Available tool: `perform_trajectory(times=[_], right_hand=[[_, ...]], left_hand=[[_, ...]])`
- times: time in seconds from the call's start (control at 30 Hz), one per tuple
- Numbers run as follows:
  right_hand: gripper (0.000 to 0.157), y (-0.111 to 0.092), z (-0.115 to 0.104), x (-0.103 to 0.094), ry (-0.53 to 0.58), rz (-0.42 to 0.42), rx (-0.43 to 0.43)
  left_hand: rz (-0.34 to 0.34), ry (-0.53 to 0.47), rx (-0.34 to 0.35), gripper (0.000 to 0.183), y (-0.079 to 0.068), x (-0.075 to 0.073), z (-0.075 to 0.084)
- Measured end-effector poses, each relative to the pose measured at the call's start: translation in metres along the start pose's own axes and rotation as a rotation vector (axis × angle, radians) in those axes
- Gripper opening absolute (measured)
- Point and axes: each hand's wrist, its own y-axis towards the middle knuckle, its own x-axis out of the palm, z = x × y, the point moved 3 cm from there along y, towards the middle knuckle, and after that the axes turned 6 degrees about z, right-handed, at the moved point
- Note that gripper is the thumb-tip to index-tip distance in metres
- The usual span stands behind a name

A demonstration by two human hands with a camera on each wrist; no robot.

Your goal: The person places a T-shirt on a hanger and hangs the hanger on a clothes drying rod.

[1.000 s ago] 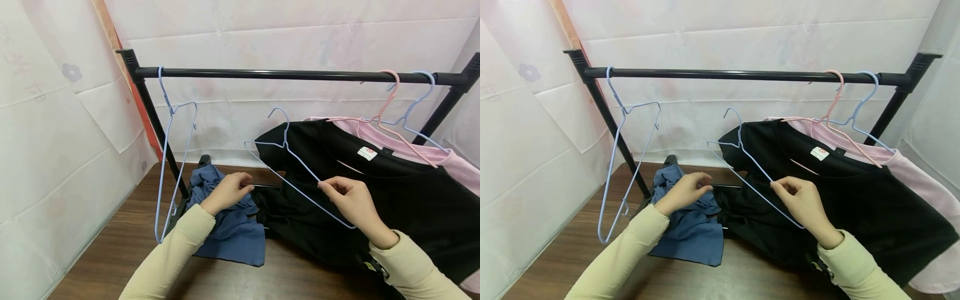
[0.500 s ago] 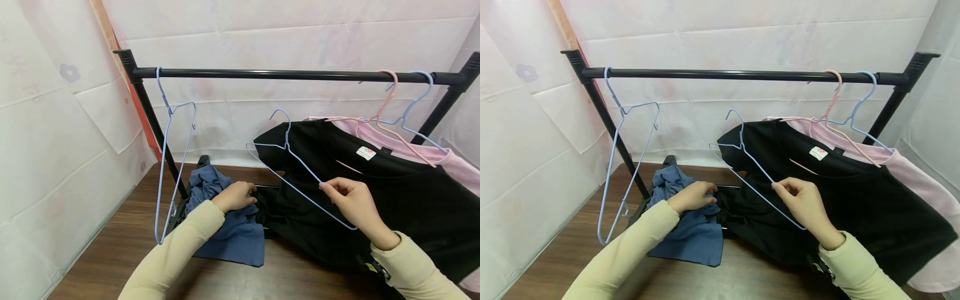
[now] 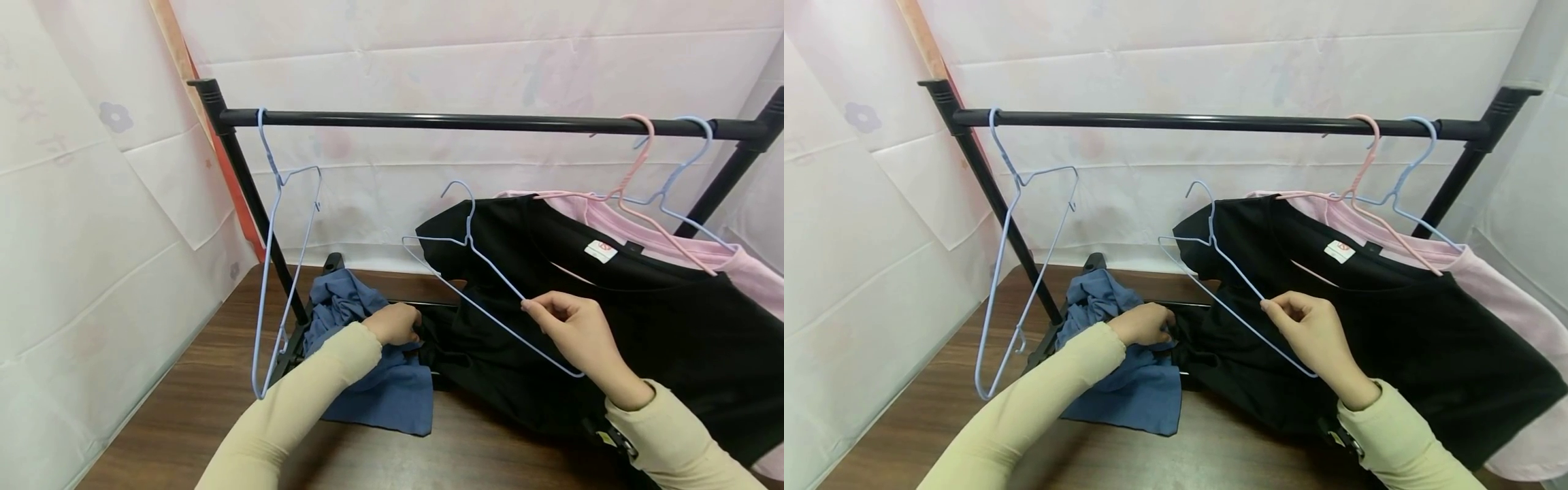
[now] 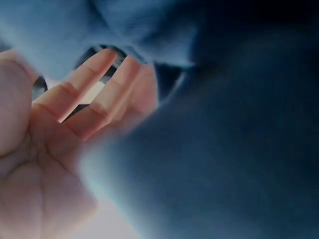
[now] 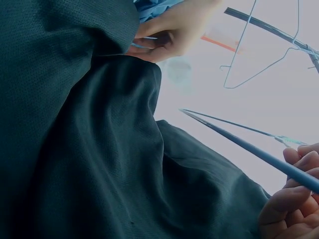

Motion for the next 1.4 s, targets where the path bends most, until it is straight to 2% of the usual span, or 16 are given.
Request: perform_trajectory(times=[0.1,0.3,0.47,0.53,0.63,0.7,0.83,1.03,1.2,1.3,1.4], right_hand=[[0.016,0.000,0.000,0.000,0.001,-0.001,0.000],[0.016,0.000,0.000,0.000,0.001,-0.003,0.001],[0.016,-0.001,0.001,-0.001,-0.008,-0.002,0.003],[0.017,-0.001,0.001,-0.002,-0.009,0.000,0.004],[0.017,-0.002,0.002,-0.003,-0.007,-0.001,0.005],[0.017,-0.002,0.003,-0.003,-0.008,-0.001,0.006],[0.017,-0.002,0.005,-0.004,-0.010,0.000,0.009],[0.017,-0.003,0.006,-0.005,-0.012,-0.009,0.015],[0.017,-0.004,0.006,-0.005,-0.010,-0.017,0.020],[0.017,-0.004,0.006,-0.005,-0.017,-0.023,0.022],[0.017,-0.004,0.007,-0.005,-0.020,-0.025,0.022]], left_hand=[[-0.003,0.031,-0.006,0.032,0.003,0.003,0.000],[0.006,0.123,0.017,0.007,0.009,0.008,0.000],[0.023,0.126,0.050,0.036,0.014,0.007,0.001],[0.024,0.099,0.048,0.036,0.014,0.003,0.000],[0.042,0.040,0.041,0.021,0.014,-0.007,-0.003],[0.070,0.004,0.045,0.013,0.015,-0.014,-0.006],[0.143,-0.072,0.060,0.016,0.019,-0.031,-0.014],[0.307,-0.224,0.001,0.010,0.022,-0.056,-0.031],[0.463,-0.376,-0.031,0.014,0.019,-0.075,-0.043],[0.541,-0.423,-0.057,0.018,0.016,-0.083,-0.049],[0.566,-0.410,-0.073,0.019,0.016,-0.085,-0.055]])
